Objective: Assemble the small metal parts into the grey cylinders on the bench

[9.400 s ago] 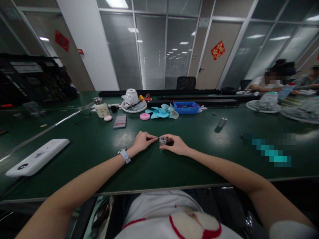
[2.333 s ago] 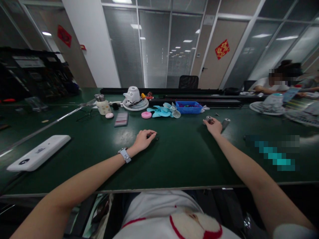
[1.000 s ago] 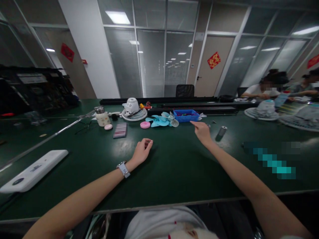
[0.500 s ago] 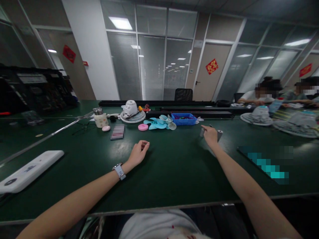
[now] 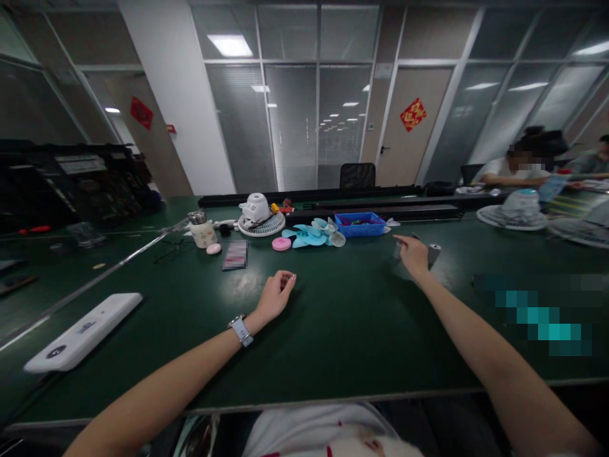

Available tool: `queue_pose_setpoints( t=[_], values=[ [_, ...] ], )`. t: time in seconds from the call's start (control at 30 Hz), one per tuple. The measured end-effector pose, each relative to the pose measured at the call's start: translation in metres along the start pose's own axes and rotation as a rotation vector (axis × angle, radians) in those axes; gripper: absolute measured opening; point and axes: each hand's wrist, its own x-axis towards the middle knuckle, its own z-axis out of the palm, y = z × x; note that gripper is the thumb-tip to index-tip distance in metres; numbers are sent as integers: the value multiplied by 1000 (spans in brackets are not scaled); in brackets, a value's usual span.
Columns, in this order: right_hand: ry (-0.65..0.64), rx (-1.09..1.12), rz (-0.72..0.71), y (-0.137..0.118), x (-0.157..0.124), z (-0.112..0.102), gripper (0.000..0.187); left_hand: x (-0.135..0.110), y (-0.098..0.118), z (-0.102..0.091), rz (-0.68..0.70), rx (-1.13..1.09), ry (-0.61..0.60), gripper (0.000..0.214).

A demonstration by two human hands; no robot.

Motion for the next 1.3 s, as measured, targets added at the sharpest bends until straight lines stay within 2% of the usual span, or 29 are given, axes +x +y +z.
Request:
queue_pose_setpoints(
  t=[0.27,0.43,0.87,0.97,1.13,1.3],
  values=[
    [52,-26,-32,0,0,-5,43,1,-1,1,23,-3,-7,38],
    [-13,-22,-47,0,0,-7,42,1,-1,0,12,13,-14,38],
    [11,-153,-139,-3,-13,3,40,-6,11,-4,39,100,-62,40],
    [-6,-157,-102,0,-16,8,49,-7,11,-5,38,103,-65,39],
    [-69,-202,76,-1,-21,12,68,-7,10,-4,38,108,-67,38],
    [-166,-254,180,-10,-23,7,65,-6,11,-5,38,112,-63,38]
  ],
)
